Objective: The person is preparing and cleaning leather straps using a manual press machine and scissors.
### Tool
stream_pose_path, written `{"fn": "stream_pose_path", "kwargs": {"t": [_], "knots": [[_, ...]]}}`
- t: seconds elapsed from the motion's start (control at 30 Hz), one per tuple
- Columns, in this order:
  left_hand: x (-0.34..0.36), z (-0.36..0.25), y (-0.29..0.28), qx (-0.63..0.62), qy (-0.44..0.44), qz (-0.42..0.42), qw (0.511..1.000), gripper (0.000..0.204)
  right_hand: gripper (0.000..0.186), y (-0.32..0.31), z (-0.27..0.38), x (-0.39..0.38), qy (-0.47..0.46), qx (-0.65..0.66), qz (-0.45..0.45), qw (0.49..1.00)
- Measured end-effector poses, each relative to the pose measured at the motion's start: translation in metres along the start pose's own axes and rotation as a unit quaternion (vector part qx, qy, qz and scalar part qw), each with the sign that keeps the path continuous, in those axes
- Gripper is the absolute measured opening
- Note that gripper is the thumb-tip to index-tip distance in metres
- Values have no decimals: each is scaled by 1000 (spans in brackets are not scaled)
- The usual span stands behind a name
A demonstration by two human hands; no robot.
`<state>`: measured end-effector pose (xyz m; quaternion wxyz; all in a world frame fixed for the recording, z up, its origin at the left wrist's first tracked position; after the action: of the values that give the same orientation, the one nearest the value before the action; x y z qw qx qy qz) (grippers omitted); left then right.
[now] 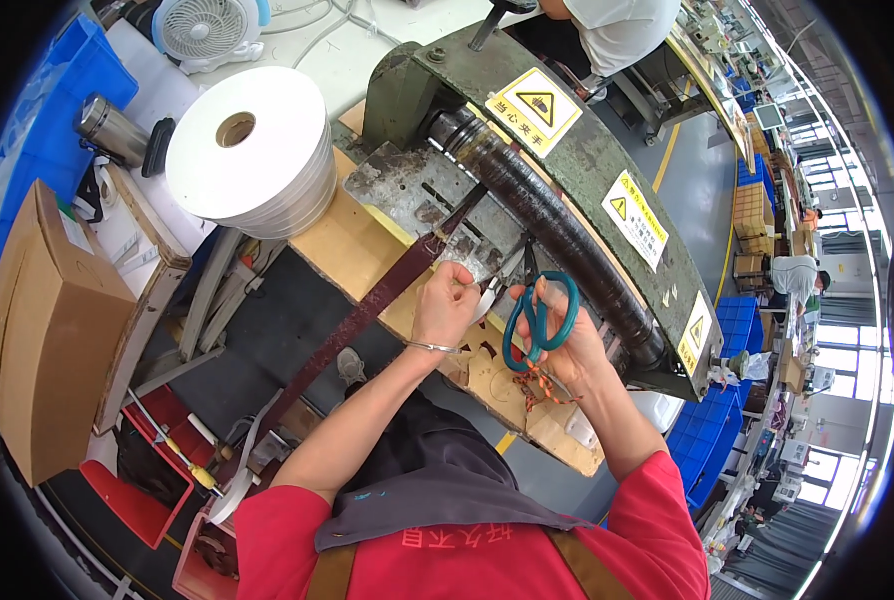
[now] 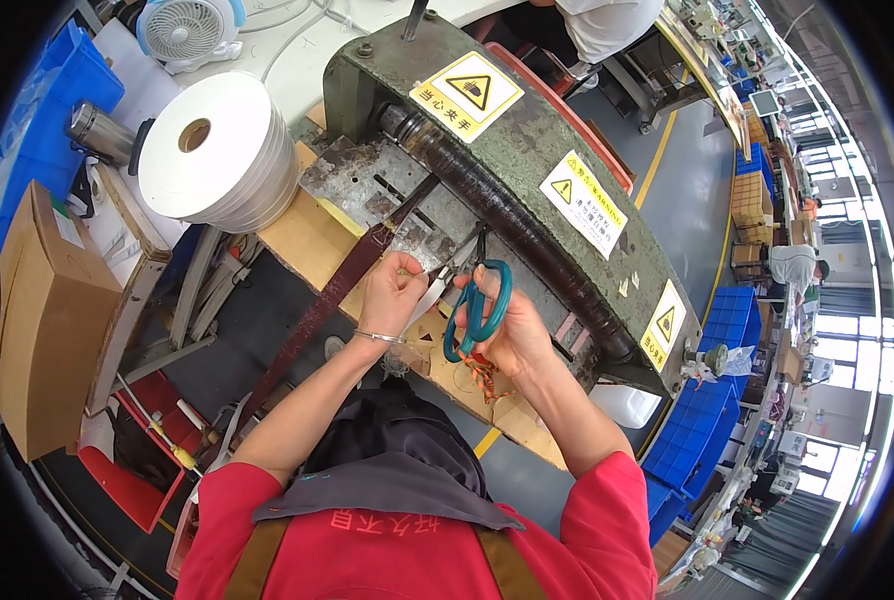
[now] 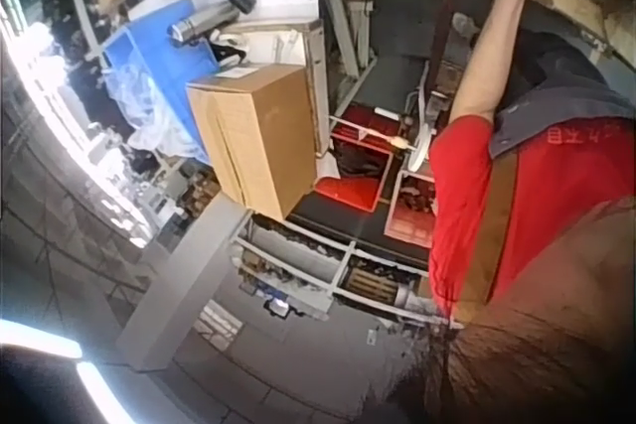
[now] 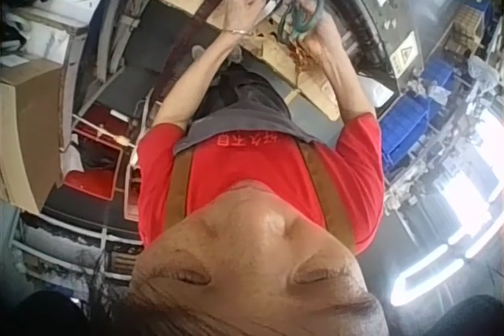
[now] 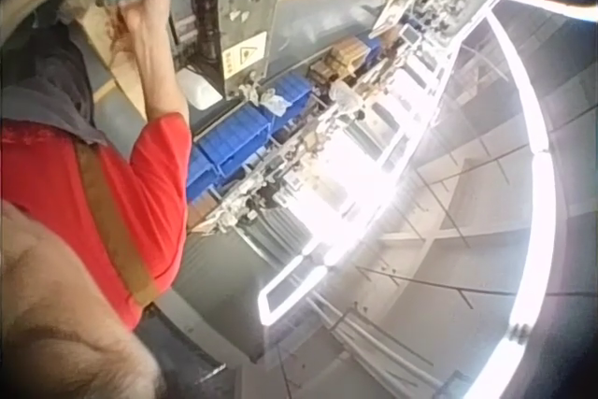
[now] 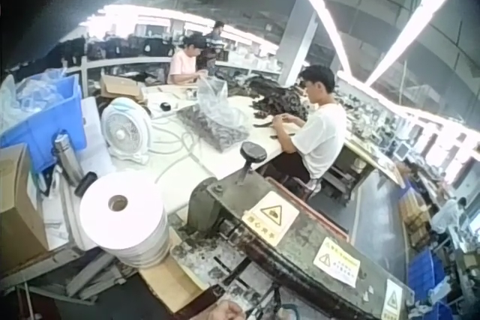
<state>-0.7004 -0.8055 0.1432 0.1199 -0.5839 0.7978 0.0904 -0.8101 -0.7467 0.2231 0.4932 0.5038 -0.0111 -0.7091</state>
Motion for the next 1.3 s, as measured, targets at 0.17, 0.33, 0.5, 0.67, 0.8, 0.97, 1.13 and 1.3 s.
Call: {"fn": "stream_pose_path", "kwargs": {"t": [0.17,0.33,0.5,0.67,0.8,0.97,1.13,1.3], "knots": [[-3,-7,-2,19,19,3,1000,14,45,4,-5,0,-53,-21,-7,998],[-3,-13,-3,20,17,18,999,13,42,6,-10,-6,-40,-23,-29,999],[1,-10,0,28,53,25,998,14,43,6,-8,1,-68,-7,-54,996],[-1,-22,-5,61,78,21,995,13,39,4,-14,9,-80,-21,-43,996],[3,-18,-4,78,79,33,993,14,40,7,-17,-1,-107,-56,-67,990],[3,-16,-6,97,112,45,988,15,48,4,-20,-1,-142,-99,-72,982],[-16,21,-18,-70,-11,55,996,18,43,-2,-20,-4,-133,-72,-73,986],[-17,43,-2,-157,-170,220,947,16,43,0,-18,-4,-119,-43,-65,990]]}}
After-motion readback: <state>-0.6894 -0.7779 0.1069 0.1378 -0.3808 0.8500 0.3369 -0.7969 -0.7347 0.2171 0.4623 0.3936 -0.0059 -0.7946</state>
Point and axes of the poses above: each hand's wrist, its own x-axis towards the middle knuckle, its own y-axis out of the palm, z = x × y, the point moved 7 cm from there along x, towards the middle knuckle, and after that the axes turned 12 degrees about x, right-handed, at the moved point
